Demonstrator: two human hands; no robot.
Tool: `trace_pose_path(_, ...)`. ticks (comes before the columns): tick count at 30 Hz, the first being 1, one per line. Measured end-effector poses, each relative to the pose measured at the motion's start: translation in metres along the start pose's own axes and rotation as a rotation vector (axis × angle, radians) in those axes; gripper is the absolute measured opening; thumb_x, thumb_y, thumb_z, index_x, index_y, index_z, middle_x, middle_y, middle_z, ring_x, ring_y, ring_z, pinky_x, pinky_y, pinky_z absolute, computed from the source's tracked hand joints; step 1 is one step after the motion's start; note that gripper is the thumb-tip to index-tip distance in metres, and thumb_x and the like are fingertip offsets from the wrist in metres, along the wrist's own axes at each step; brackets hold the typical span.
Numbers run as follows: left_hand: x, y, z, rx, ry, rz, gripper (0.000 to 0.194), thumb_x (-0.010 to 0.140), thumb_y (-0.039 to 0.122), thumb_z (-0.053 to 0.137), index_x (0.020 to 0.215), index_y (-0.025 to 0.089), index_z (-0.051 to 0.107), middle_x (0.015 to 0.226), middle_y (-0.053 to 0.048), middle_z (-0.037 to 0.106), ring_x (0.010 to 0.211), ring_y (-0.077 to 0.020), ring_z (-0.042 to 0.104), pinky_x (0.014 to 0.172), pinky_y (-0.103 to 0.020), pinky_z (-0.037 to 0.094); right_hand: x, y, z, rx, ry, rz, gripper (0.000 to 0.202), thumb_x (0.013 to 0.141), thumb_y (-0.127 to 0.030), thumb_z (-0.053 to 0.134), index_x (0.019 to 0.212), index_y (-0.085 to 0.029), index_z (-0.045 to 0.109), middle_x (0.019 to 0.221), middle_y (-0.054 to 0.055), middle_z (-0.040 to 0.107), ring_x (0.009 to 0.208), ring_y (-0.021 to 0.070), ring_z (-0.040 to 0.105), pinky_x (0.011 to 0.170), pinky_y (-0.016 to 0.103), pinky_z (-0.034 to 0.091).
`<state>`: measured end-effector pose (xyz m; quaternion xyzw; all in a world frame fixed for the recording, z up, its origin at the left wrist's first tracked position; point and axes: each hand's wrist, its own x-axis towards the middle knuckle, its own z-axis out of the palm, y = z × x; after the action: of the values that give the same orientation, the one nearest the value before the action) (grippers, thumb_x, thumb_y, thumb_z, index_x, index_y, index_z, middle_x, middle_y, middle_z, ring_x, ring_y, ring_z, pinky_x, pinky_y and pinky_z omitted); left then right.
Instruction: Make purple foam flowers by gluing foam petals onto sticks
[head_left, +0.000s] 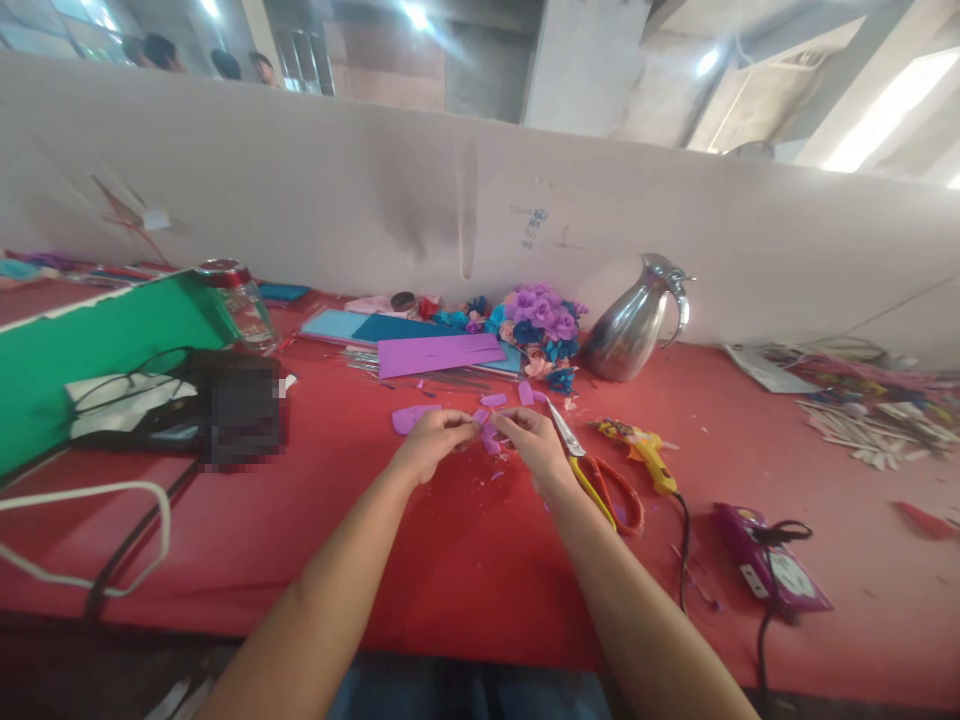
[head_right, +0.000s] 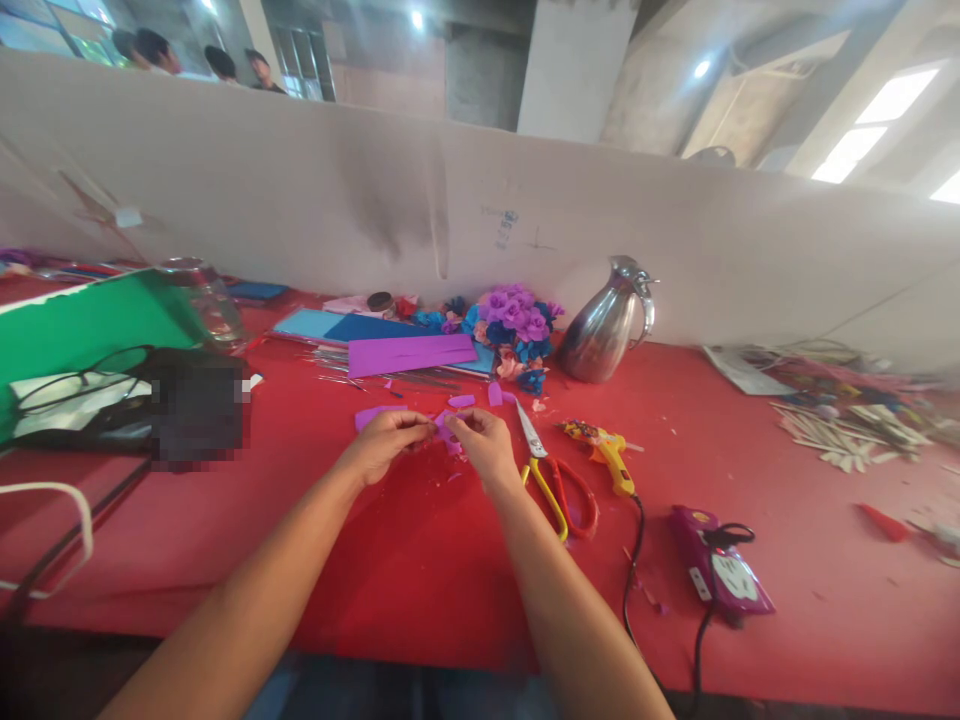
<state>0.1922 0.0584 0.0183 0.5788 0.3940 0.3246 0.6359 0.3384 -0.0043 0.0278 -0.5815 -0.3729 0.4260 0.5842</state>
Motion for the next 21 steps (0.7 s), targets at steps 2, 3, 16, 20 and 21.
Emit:
trace_pose_path(2, 0.0006, -0.0014, -0.0003, 0.014, 0.006, 0.003, 0.021, 0.058, 0.035, 0.074, 0.065, 0.015, 0.069, 0.055, 0.001, 0.058, 0.053, -0.0102, 0.044, 0.056, -0.026, 0.03, 0.0007, 0.0019, 0.0003, -0.014, 0.007, -0.008, 0.021, 0.06, -0.038, 0.07, 0.065, -0.018, 0.067, 0.06, 0.0, 0.065, 0.06, 0.0134, 0.059, 0.059, 0.025, 0.042)
trace_pose_path(3, 0.0008, -0.0021, -0.0004, 0.019, 0.009, 0.004, 0.021, 0.059, 0.034, 0.074, 0.065, 0.015, 0.069, 0.054, 0.002, 0.057, 0.053, -0.0102, 0.044, 0.055, -0.026, 0.03, 0.001, 0.0027, 0.0004, -0.013, 0.006, -0.01, 0.02, 0.06, -0.037, 0.069, 0.065, -0.018, 0.067, 0.06, 0.0, 0.066, 0.06, 0.0134, 0.059, 0.059, 0.025, 0.042)
trace_pose_path(16, -0.001, -0.0031, 0.0016, 0.035, 0.01, -0.007, 0.015, 0.06, 0.03, 0.072, 0.066, 0.016, 0.073, 0.058, 0.0, 0.062, 0.056, -0.0128, 0.05, 0.061, -0.027, 0.036, 0.0031, 0.0081, 0.0014, 0.005, 0.005, -0.053, 0.014, 0.06, -0.032, 0.063, 0.063, -0.018, 0.066, 0.059, -0.001, 0.065, 0.06, 0.0126, 0.058, 0.06, 0.025, 0.043)
trace_pose_path(20, -0.0034, -0.0018, 0.0038, 0.026, 0.018, -0.008, 0.014, 0.06, 0.03, 0.073, 0.067, 0.018, 0.075, 0.068, -0.003, 0.07, 0.067, -0.0157, 0.057, 0.07, -0.029, 0.038, 0.0034, 0.0072, 0.0005, -0.013, 0.014, -0.076, 0.013, 0.062, -0.032, 0.062, 0.062, -0.018, 0.065, 0.057, -0.001, 0.063, 0.059, 0.0126, 0.057, 0.061, 0.025, 0.043)
trace_pose_path(21, -0.0038, -0.0012, 0.0043, 0.013, 0.013, -0.012, 0.015, 0.059, 0.03, 0.074, 0.067, 0.018, 0.076, 0.07, -0.003, 0.071, 0.069, -0.0162, 0.058, 0.071, -0.029, 0.039, 0.0033, 0.006, 0.0, -0.01, 0.011, -0.075, 0.014, 0.062, -0.032, 0.062, 0.062, -0.018, 0.064, 0.058, -0.001, 0.063, 0.06, 0.0127, 0.057, 0.061, 0.025, 0.043)
